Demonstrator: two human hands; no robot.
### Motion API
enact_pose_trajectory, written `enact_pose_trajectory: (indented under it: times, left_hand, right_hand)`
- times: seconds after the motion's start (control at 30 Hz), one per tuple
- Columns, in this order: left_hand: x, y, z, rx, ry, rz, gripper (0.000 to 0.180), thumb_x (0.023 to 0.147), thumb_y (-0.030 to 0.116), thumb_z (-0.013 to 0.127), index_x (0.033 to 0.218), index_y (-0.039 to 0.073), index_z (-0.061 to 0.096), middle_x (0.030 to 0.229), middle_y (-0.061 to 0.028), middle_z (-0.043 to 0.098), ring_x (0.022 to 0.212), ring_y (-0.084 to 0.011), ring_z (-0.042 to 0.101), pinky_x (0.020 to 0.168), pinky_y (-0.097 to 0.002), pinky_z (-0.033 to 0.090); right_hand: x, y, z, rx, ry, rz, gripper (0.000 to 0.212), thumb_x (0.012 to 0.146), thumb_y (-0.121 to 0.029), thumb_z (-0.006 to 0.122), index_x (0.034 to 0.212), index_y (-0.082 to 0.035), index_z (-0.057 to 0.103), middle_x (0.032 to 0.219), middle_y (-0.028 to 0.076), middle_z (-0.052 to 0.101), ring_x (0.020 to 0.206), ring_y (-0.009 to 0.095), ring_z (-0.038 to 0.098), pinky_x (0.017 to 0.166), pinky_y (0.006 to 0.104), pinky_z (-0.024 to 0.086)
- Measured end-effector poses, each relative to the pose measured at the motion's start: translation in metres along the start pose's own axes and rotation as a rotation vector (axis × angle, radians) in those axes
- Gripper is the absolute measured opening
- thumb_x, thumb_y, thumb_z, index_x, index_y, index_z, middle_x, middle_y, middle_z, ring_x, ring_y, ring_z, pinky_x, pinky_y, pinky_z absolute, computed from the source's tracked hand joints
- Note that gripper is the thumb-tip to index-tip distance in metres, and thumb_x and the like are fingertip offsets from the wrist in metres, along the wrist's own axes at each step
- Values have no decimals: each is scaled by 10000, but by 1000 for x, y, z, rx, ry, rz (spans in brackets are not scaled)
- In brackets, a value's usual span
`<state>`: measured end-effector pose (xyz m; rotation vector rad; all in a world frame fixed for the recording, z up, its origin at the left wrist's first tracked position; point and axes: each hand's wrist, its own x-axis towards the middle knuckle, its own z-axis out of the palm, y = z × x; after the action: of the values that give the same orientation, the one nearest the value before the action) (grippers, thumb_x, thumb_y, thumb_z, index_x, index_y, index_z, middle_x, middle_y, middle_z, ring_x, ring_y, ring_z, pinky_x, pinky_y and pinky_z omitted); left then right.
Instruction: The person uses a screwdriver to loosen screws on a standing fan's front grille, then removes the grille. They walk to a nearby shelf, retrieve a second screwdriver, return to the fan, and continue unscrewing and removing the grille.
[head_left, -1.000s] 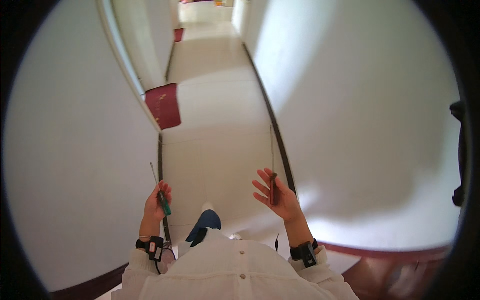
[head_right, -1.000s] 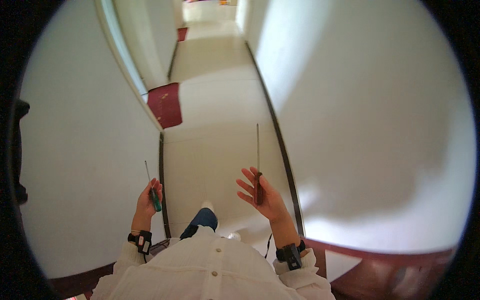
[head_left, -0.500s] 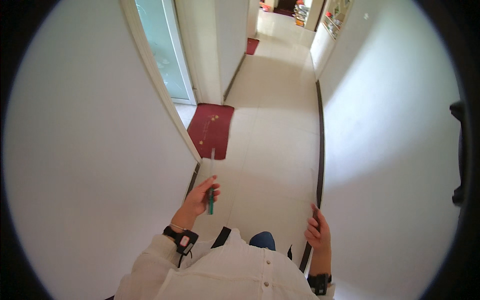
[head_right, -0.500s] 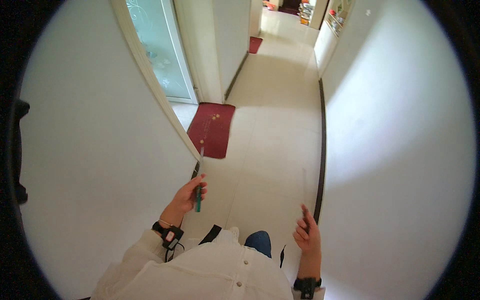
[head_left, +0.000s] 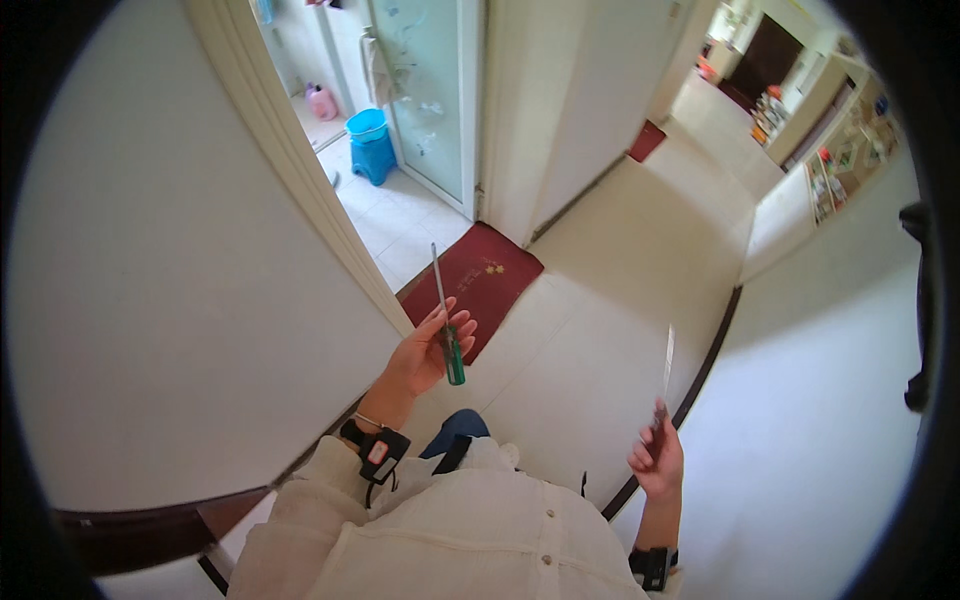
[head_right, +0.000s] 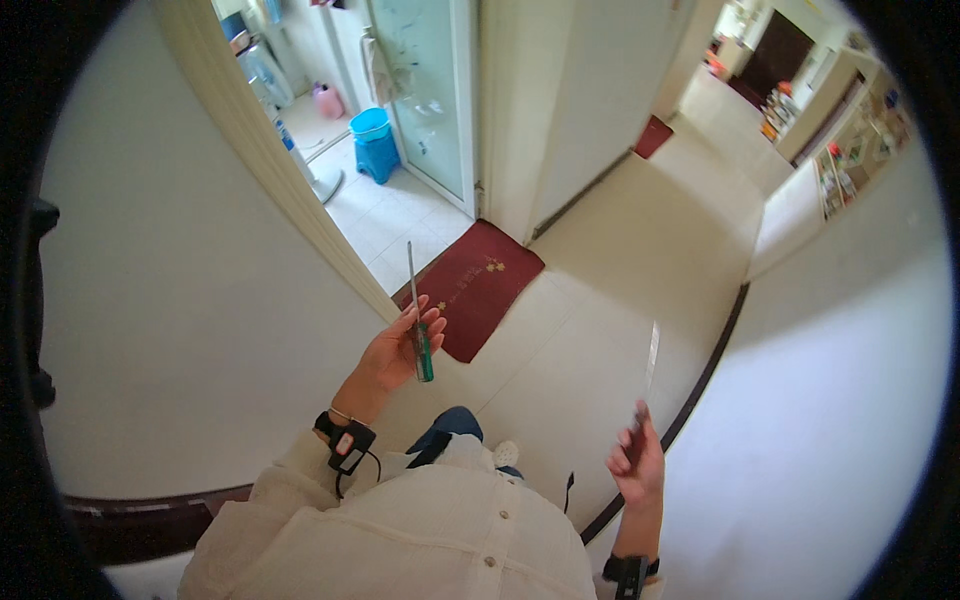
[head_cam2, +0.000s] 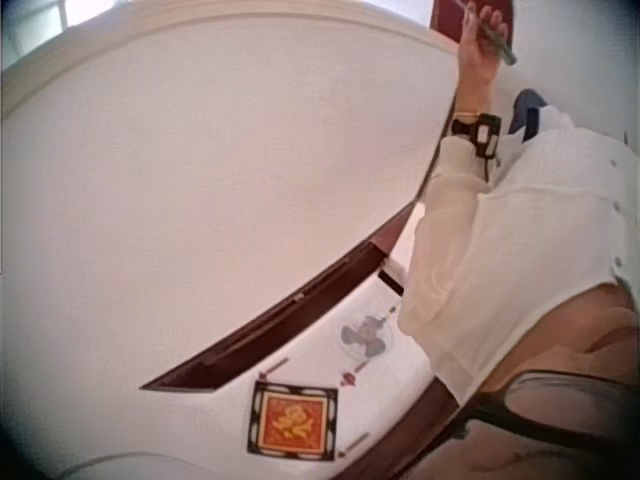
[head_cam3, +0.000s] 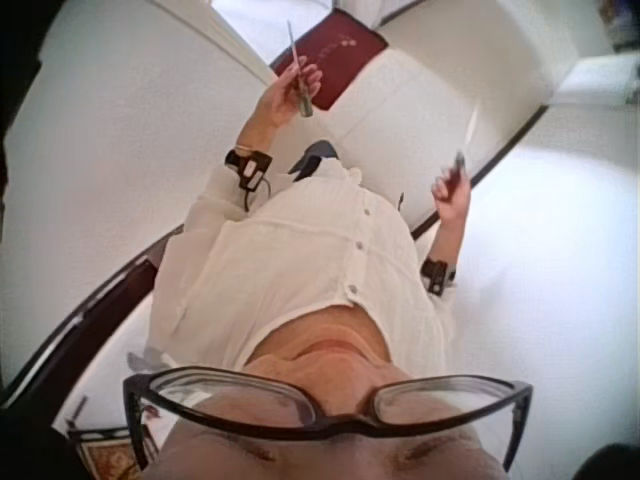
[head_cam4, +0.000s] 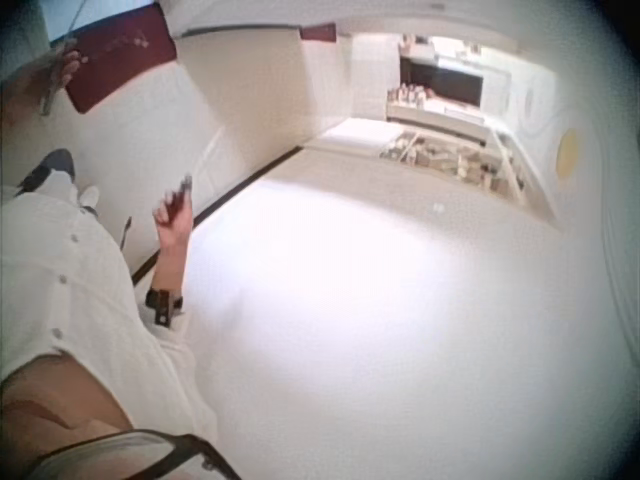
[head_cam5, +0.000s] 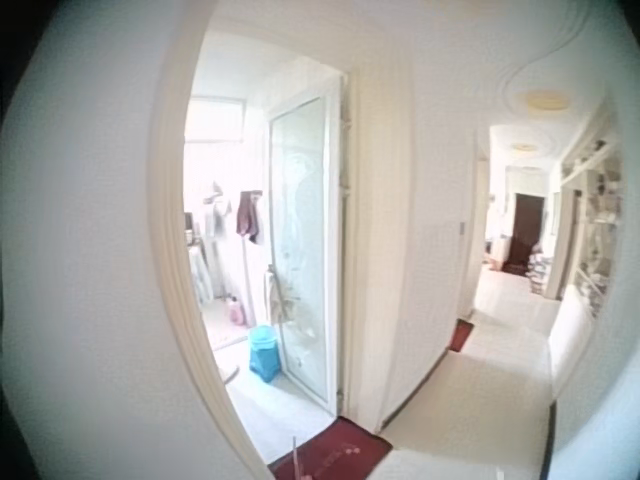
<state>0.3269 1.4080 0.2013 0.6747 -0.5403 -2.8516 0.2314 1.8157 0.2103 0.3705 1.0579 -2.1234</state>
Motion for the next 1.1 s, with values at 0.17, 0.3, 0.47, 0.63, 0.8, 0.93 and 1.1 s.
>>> enact_pose_trajectory:
  times: [0.17, 0.3, 0.47, 0.63, 0.8, 0.93, 1.1]
  left_hand:
    - [46, 27, -22, -93, 30, 117, 263, 974, 171, 470, 1234, 140, 493, 1112, -80, 591, 1064, -241, 589, 869, -383, 535]
    - [112, 67, -26, -177, 29, 161, 284, 975, 192, 470, 1256, 148, 484, 1126, -81, 585, 1081, -251, 580, 876, -393, 529]
    - [182, 115, -5, -279, 121, 156, 307, 978, 203, 462, 1282, 163, 468, 1160, -88, 578, 1096, -253, 572, 902, -393, 515]
    - [220, 171, 7, -256, 92, 226, 310, 985, 205, 443, 1292, 160, 457, 1171, -88, 571, 1096, -252, 572, 896, -386, 516]
    - [226, 213, -28, -472, 151, 372, 299, 988, 213, 435, 1280, 165, 485, 1140, -82, 603, 1039, -247, 603, 864, -384, 529]
    - [227, 245, -61, -555, 286, 511, 276, 977, 221, 466, 1239, 170, 534, 1096, -74, 634, 949, -243, 634, 804, -392, 545]
    - [256, 315, -76, -613, 521, 645, 245, 970, 238, 487, 1194, 164, 554, 1083, -74, 639, 925, -226, 633, 779, -372, 542]
  right_hand:
    - [134, -34, 134, -188, -361, 227, 441, 978, -232, 397, 1413, -275, 349, 959, 34, 575, 644, 128, 474, 602, 295, 444]
    - [227, -51, 223, -169, -583, 317, 447, 1008, -196, 343, 1449, -223, 272, 1265, 101, 532, 903, 168, 603, 799, 362, 529]
    - [310, -68, 308, -226, -654, 433, 460, 1010, -181, 325, 1458, -239, 242, 1355, 126, 466, 1057, 235, 599, 898, 409, 507]
    - [387, -67, 381, -219, -749, 547, 461, 1009, -165, 324, 1457, -238, 242, 1391, 128, 428, 1113, 252, 574, 936, 425, 486]
    - [480, -38, 445, -193, -824, 749, 441, 1009, -154, 331, 1441, -228, 283, 1383, 122, 436, 1014, 212, 572, 803, 338, 489]
    - [557, -19, 501, -177, -842, 914, 403, 1009, -151, 324, 1408, -211, 337, 1327, 129, 490, 822, 161, 551, 580, 235, 429]
    - [645, 6, 611, -227, -824, 969, 365, 1014, -171, 349, 1376, -217, 363, 1318, 126, 494, 929, 196, 605, 673, 289, 517]
